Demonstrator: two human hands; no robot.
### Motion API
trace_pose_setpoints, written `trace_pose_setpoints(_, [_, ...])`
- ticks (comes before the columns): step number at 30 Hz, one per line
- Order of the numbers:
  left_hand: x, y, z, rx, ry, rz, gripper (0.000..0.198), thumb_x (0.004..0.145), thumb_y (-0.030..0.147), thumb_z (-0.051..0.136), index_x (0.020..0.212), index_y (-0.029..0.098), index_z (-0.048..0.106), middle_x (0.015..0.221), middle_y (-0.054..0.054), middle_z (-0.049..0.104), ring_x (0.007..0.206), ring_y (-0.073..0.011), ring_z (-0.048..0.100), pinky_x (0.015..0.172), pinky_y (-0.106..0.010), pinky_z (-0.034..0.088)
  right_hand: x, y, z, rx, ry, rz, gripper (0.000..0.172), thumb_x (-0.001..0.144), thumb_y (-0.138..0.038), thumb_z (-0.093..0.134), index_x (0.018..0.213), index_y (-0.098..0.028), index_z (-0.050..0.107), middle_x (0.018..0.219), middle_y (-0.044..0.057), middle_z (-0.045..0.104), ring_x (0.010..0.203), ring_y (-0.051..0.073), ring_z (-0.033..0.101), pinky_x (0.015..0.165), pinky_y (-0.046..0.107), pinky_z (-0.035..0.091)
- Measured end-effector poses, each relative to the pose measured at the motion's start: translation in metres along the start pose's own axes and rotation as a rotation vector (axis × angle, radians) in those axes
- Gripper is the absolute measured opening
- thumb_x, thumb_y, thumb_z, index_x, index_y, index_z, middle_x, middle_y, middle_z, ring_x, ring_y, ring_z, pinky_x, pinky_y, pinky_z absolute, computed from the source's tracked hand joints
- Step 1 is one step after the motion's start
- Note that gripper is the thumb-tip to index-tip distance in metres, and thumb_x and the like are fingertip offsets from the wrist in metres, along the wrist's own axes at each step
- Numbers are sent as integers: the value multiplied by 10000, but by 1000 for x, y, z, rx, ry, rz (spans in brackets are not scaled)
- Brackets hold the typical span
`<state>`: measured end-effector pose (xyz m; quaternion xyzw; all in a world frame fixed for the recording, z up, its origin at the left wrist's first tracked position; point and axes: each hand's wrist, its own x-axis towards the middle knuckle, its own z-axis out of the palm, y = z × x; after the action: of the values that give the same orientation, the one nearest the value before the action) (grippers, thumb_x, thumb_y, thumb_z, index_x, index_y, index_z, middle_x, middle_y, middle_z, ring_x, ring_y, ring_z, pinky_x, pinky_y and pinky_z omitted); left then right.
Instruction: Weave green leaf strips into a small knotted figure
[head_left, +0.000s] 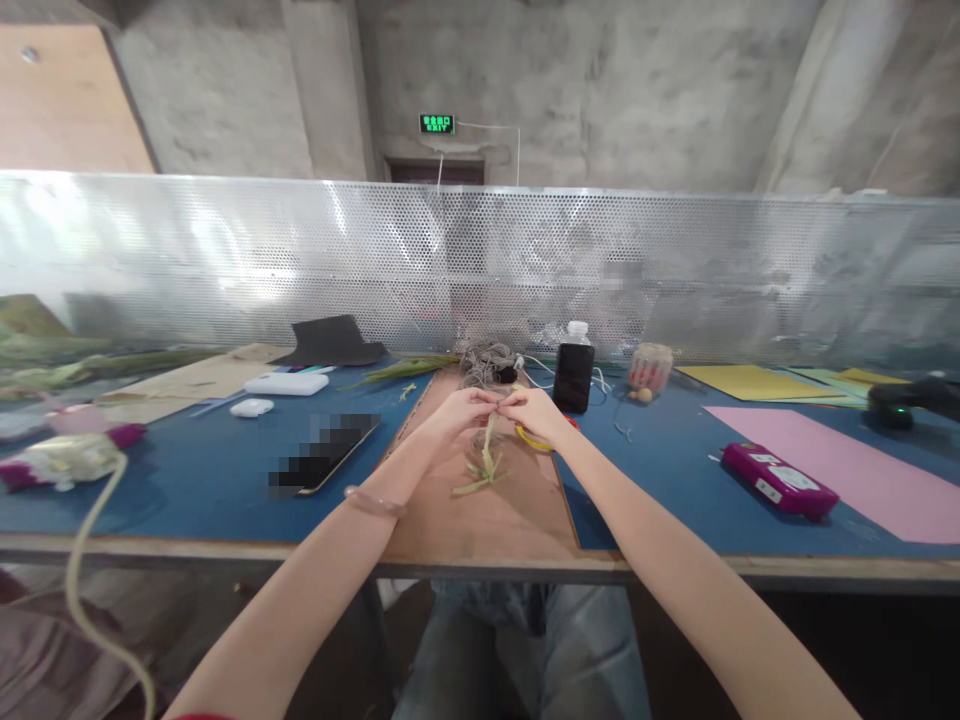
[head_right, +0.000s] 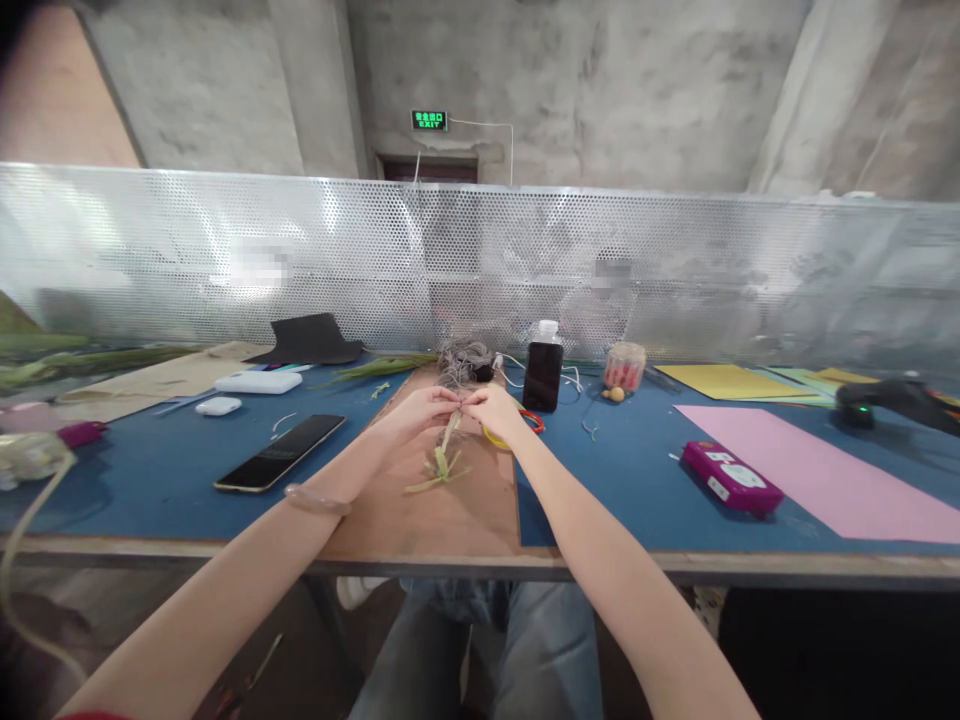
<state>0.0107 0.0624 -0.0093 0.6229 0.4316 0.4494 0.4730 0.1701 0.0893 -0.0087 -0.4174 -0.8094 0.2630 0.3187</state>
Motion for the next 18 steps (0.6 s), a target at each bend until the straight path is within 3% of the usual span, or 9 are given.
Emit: trace_pose_setpoints(18, [1,-3,0,7,-19,-13,234,842,254,511,1039,131,540,1017,-66,583,843,-172,588,715,-359,502,1,1,4,244,-51,131,236,864,-278,497,1042,-129,541,1004,58,581,828,155,587,704,339,499])
